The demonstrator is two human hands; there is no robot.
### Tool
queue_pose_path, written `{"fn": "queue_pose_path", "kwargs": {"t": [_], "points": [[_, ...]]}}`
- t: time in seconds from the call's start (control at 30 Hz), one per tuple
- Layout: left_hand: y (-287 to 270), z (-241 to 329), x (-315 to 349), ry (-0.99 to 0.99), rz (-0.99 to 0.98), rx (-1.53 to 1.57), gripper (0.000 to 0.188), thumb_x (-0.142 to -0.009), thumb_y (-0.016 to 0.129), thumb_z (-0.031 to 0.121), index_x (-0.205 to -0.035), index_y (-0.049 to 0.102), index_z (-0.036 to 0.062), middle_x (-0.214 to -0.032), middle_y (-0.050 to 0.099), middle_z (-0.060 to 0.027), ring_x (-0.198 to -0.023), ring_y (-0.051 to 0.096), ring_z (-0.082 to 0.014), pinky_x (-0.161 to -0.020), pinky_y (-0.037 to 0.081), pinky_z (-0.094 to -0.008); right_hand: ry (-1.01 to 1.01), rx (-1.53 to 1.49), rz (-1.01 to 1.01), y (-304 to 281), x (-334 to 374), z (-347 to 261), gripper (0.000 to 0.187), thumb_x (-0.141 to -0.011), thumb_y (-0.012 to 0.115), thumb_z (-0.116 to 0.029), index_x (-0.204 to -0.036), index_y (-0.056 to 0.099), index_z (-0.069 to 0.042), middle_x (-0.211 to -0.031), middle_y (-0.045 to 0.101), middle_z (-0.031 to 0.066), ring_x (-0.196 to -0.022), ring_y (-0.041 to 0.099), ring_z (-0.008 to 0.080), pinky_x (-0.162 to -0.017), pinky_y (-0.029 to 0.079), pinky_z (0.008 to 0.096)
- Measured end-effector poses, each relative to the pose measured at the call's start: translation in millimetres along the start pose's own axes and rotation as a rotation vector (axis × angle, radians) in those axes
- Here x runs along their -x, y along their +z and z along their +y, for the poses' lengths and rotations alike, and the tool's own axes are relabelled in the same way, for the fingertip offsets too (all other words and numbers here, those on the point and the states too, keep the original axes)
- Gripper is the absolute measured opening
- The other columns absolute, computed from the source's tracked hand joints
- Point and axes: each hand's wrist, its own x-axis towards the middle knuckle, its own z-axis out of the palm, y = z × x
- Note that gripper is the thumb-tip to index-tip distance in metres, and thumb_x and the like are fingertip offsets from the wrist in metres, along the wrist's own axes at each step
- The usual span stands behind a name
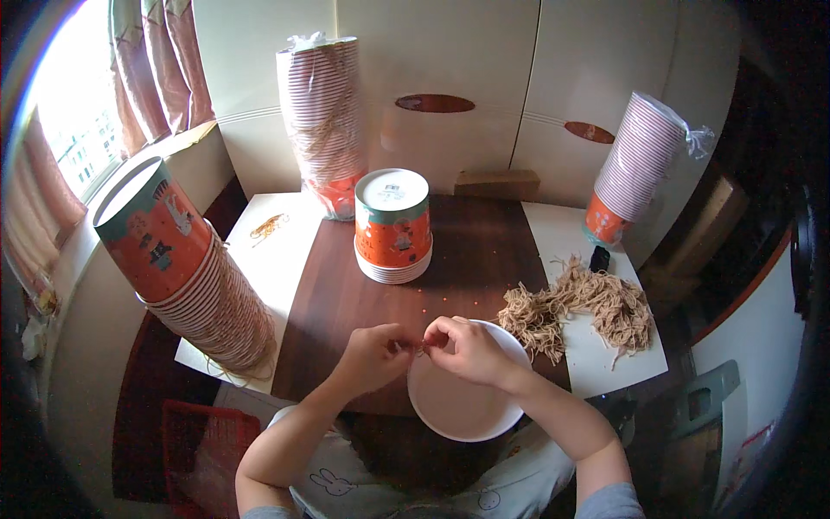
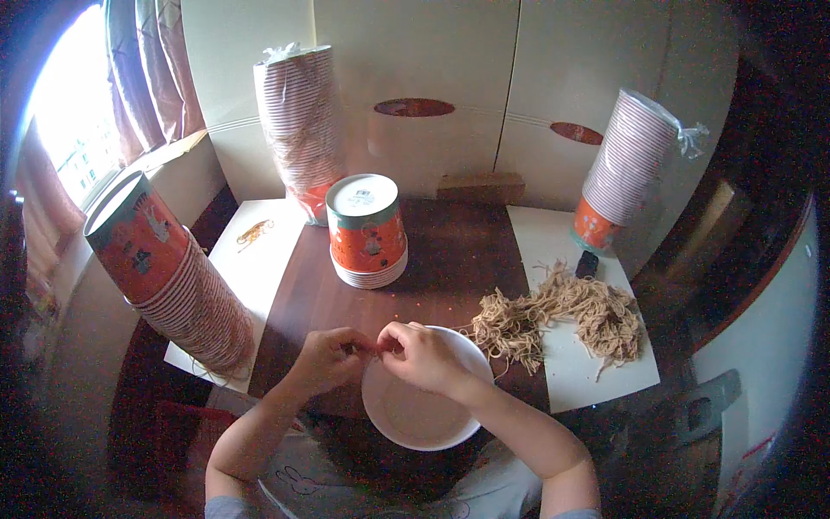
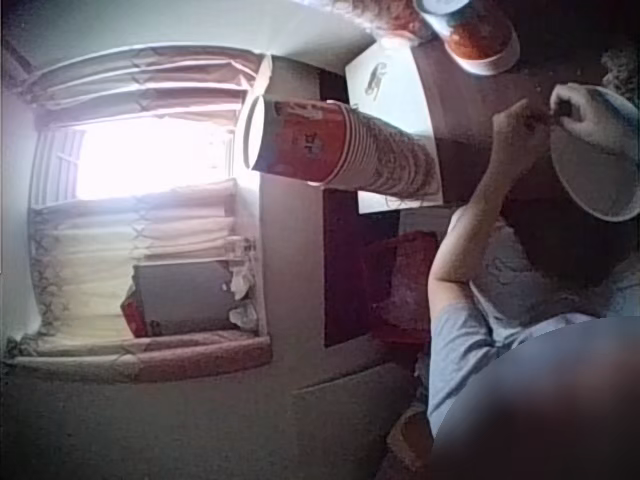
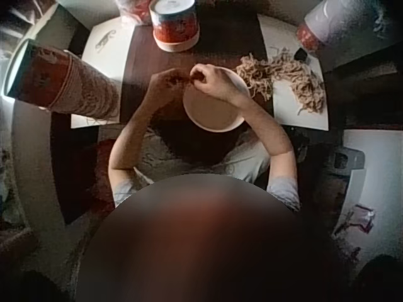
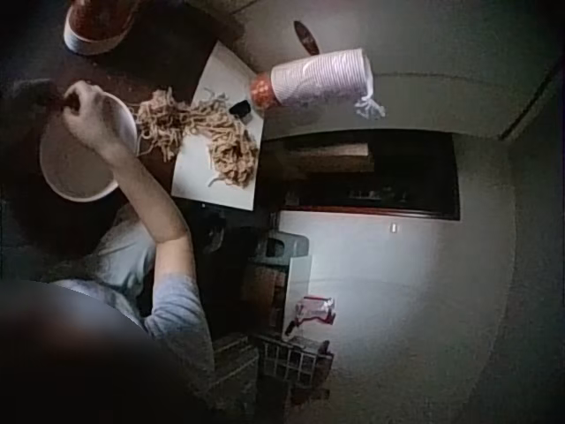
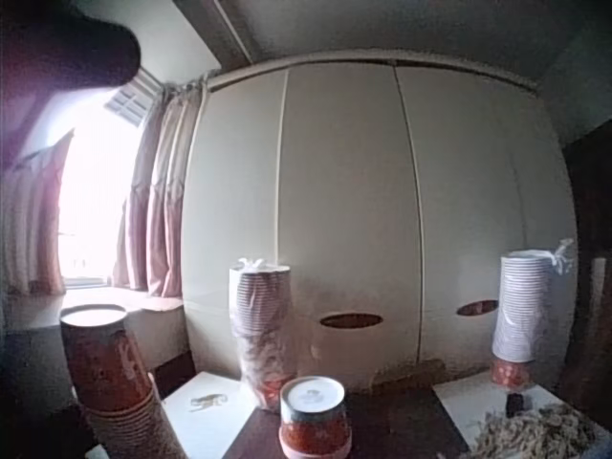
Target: Assembling paper packaging by threading string through bowls and organizing materials.
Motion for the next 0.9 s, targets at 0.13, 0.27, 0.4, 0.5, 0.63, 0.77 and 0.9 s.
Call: {"fn": "queue_pose_path", "kwargs": {"t": [0.13,0.27,0.4,0.5,0.63,0.77,0.9], "points": [[0,5,0,-0.022,-0.027,0.061,0.013,-0.072,0.063,0.009,-0.083,0.062,0.0037,-0.072,0.060,0.0001,-0.063,0.051,-0.0027,-0.057,0.043,-0.0202,0.024,-0.046,0.004,-1,0,-1,0.013,-0.071,0.060,-0.008,-0.081,0.054,-0.003,-0.076,0.057,0.0081,-0.070,0.057,0.0164,-0.063,0.045,0.0292],[2,4,-1,-0.042,0.003,0.014,0.018,-0.070,0.065,0.011,-0.085,0.061,0.0018,-0.071,0.061,-0.0068,-0.062,0.055,-0.0095,-0.058,0.045,-0.0236,0.010,-0.065,0.019,0,-1,-2,0.013,-0.071,0.060,-0.008,-0.081,0.054,-0.003,-0.076,0.057,0.0078,-0.070,0.056,0.0163,-0.063,0.045,0.0289],[4,5,-2,-0.057,0.025,-0.022,0.016,-0.071,0.063,0.010,-0.085,0.060,0.0011,-0.072,0.060,-0.0091,-0.062,0.056,-0.0129,-0.059,0.046,-0.0256,-0.037,-0.036,0.036,0,-1,0,0.012,-0.071,0.060,-0.006,-0.079,0.052,-0.004,-0.074,0.056,0.0070,-0.069,0.056,0.0162,-0.063,0.045,0.0286],[4,3,-1,-0.037,0.013,-0.006,0.014,-0.073,0.061,0.009,-0.084,0.059,0.0003,-0.075,0.059,-0.0107,-0.064,0.056,-0.0140,-0.061,0.045,-0.0258,-0.057,-0.020,0.046,0,-1,1,0.012,-0.070,0.059,-0.006,-0.079,0.051,-0.004,-0.074,0.056,0.0066,-0.068,0.055,0.0164,-0.062,0.045,0.0287],[5,-8,-1,0.023,-0.023,-0.066,0.013,-0.078,0.058,0.010,-0.086,0.057,0.0003,-0.078,0.056,-0.0067,-0.068,0.053,-0.0114,-0.063,0.043,-0.0228,-0.089,0.017,0.057,0,-1,0,0.012,-0.070,0.059,-0.006,-0.079,0.051,-0.005,-0.073,0.055,0.0063,-0.067,0.055,0.0171,-0.061,0.045,0.0294],[1,-1,-1,-0.335,-0.180,0.580,0.014,-0.081,0.056,0.014,-0.089,0.056,0.0022,-0.076,0.053,0.0002,-0.067,0.048,-0.0073,-0.061,0.040,-0.0195,-0.107,0.063,0.064,1,-1,1,0.012,-0.069,0.059,-0.006,-0.078,0.051,-0.005,-0.072,0.055,0.0058,-0.067,0.055,0.0182,-0.062,0.045,0.0301],[-4,-4,-2,-0.517,-0.313,0.752,0.016,-0.083,0.054,0.019,-0.090,0.055,0.0042,-0.077,0.052,0.0035,-0.066,0.046,-0.0039,-0.058,0.038,-0.0173,-0.165,0.159,0.078,1,0,0,0.013,-0.067,0.059,-0.007,-0.078,0.052,-0.008,-0.072,0.055,0.0034,-0.068,0.055,0.0183,-0.065,0.042,0.0311]]}}
